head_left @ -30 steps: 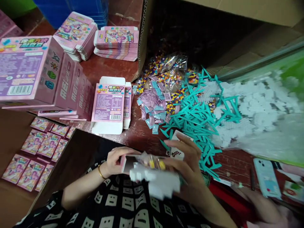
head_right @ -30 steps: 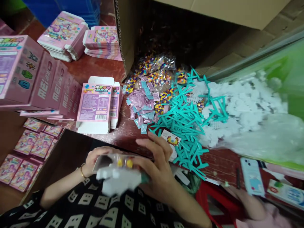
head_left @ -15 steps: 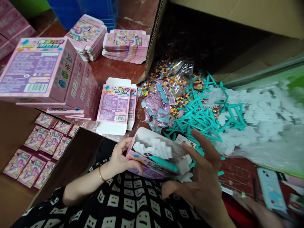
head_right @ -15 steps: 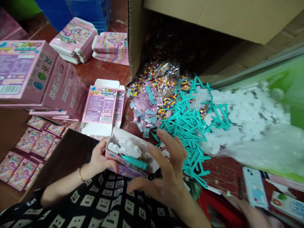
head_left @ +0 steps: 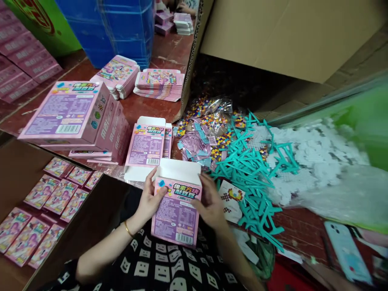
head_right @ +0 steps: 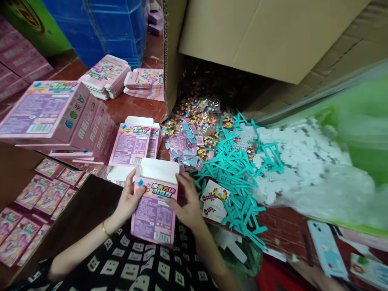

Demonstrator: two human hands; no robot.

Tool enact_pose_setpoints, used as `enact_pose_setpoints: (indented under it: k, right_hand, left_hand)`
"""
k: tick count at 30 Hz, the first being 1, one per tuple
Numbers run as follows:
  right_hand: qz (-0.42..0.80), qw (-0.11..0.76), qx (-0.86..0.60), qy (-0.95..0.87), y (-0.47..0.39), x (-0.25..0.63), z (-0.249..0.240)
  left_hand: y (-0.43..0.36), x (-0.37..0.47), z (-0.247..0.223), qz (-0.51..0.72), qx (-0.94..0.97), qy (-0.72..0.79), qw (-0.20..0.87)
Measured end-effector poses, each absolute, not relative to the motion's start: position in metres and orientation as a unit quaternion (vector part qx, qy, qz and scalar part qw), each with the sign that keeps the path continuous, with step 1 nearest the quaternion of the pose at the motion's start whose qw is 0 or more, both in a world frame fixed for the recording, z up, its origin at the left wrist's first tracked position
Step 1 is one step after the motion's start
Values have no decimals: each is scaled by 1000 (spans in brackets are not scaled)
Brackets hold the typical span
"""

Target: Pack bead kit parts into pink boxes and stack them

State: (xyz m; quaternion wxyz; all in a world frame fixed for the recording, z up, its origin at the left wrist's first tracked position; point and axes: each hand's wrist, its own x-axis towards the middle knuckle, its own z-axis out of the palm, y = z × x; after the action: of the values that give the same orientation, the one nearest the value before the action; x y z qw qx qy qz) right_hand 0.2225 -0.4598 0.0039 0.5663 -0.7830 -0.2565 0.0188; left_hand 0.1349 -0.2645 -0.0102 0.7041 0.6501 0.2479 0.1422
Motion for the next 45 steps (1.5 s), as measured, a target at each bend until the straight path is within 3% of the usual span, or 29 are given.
enact_pose_setpoints:
  k: [3, 8, 13, 15, 19, 25, 32, 35, 38, 41, 45]
  right_hand:
    - [61, 607, -758, -229, -448, 204, -12]
    - [43, 601, -767, -219, -437, 203, -24]
    - [-41, 664, -736, -125, -433, 201, -38]
    - [-5, 673, -723, -157, -433, 202, -33]
    - [104, 686, -691, -202, -439, 209, -10]
    - [257, 676, -676, -141, -455, 226, 5]
    - [231, 664, -676, -221, -470, 235, 1]
    - [231, 624, -694, -276, -478, 232, 9]
    - [193, 579, -748, -262, -491, 235, 8]
    - [123, 632, -752, -140, -498, 248, -7]
    - [76, 699, -708, -62, -489, 268, -16]
  left_hand:
    - [-263, 133, -9, 122, 715, 230, 649]
    - [-257, 141, -6, 34, 761, 185, 621]
    - [-264, 141, -17, 201, 753, 166, 604]
    - [-265, 136, -21, 228, 735, 167, 616]
    - [-261, 134, -13, 123, 763, 150, 616]
    - [-268, 138, 4, 138, 705, 216, 661]
    - [-276, 136, -7, 169, 755, 107, 624]
    - [-280, 136, -13, 174, 724, 128, 655]
    - [-282, 129, -14, 104, 699, 111, 699]
    - [-272, 121, 2, 46, 679, 51, 731]
    - [-210, 116, 81, 213, 725, 97, 648]
